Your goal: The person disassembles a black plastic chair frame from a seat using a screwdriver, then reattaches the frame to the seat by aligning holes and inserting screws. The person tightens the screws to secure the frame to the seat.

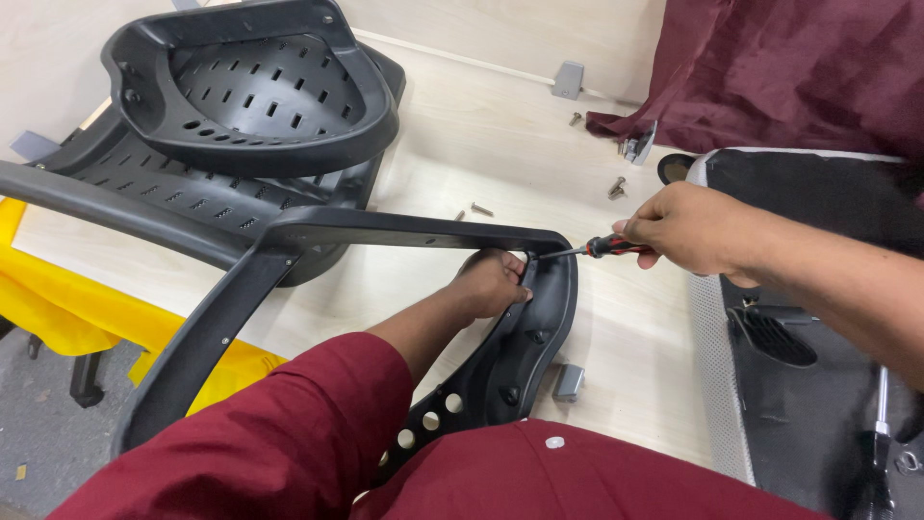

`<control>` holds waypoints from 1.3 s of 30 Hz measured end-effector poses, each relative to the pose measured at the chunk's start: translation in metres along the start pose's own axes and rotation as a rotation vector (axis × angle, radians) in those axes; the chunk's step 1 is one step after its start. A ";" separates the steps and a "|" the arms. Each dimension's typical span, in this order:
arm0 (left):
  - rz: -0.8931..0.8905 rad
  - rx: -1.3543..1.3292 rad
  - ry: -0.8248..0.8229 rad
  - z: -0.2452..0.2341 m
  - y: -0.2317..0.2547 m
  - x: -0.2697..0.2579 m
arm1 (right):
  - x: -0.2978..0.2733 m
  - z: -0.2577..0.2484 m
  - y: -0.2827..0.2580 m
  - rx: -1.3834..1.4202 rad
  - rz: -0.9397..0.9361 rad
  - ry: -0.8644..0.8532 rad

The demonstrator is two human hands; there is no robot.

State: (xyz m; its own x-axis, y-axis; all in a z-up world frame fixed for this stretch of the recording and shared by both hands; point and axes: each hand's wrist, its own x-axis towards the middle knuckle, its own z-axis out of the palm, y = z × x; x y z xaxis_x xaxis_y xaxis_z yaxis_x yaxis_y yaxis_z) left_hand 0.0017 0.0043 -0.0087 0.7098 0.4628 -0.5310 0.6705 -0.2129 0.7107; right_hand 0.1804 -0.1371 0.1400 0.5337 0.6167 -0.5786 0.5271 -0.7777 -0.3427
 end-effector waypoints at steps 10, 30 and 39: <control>-0.093 -0.283 0.083 -0.002 0.009 0.005 | -0.028 0.005 0.010 -0.076 -0.153 0.135; 0.079 0.152 0.226 -0.006 -0.010 -0.033 | -0.065 0.021 -0.016 -0.232 -0.250 0.091; 0.198 0.094 0.448 -0.004 -0.022 -0.067 | -0.064 0.027 -0.009 -0.274 -0.137 0.077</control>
State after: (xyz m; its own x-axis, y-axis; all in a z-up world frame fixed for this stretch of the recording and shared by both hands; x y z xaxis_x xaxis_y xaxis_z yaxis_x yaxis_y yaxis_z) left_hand -0.0609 -0.0190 0.0130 0.6767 0.7256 -0.1248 0.5634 -0.4012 0.7223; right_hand 0.1236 -0.1729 0.1603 0.4880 0.7293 -0.4795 0.7505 -0.6311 -0.1960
